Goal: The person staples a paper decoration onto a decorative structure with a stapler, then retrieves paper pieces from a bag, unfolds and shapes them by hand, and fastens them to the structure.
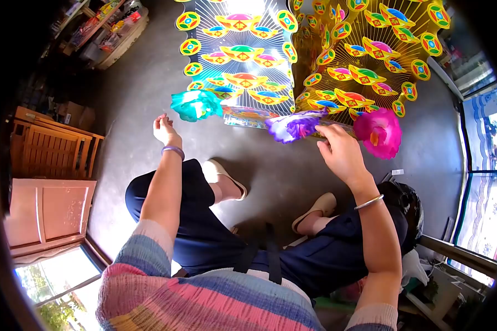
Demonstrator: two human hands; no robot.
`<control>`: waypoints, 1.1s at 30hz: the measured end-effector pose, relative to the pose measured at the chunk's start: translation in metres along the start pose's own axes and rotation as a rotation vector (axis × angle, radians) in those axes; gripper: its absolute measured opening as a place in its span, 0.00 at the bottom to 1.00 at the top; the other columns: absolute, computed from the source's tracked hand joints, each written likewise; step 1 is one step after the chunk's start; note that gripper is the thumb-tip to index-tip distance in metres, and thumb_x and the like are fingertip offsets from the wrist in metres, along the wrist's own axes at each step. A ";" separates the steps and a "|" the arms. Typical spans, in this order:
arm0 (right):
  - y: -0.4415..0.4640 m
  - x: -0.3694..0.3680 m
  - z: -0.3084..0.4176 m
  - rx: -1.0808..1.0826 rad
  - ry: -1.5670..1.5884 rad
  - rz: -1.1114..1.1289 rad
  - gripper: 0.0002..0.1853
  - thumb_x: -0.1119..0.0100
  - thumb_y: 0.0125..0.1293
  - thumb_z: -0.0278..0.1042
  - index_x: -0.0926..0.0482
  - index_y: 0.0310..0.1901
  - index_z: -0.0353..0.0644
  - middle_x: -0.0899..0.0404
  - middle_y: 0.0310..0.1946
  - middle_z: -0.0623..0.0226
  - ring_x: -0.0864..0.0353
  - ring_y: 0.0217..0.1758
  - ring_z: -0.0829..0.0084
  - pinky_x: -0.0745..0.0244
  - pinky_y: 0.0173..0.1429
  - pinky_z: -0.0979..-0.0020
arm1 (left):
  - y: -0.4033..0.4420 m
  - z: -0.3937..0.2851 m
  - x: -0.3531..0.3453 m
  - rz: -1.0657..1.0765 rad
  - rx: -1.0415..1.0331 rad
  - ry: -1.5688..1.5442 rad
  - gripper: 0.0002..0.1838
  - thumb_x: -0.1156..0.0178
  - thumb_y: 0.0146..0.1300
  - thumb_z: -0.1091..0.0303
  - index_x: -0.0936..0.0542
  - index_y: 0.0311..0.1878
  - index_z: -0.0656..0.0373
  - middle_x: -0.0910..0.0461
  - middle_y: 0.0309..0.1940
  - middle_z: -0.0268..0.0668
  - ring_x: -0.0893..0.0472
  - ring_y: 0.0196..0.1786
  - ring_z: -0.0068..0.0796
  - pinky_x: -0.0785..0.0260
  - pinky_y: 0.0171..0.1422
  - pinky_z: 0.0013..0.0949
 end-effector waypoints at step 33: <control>-0.030 0.041 0.014 0.103 -0.005 -0.227 0.14 0.42 0.56 0.31 0.22 0.45 0.41 0.22 0.37 0.57 0.21 0.39 0.55 0.25 0.43 0.61 | -0.067 -0.117 -0.073 0.355 -0.736 1.095 0.38 0.32 0.46 0.59 0.36 0.62 0.54 0.30 0.54 0.41 0.32 0.60 0.42 0.42 0.60 0.47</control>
Point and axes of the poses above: each hand's wrist, its own y-axis towards the middle knuckle, its own x-axis out of the back of the hand, z = x × y, the point moved 1 cm from there along y, towards the middle knuckle
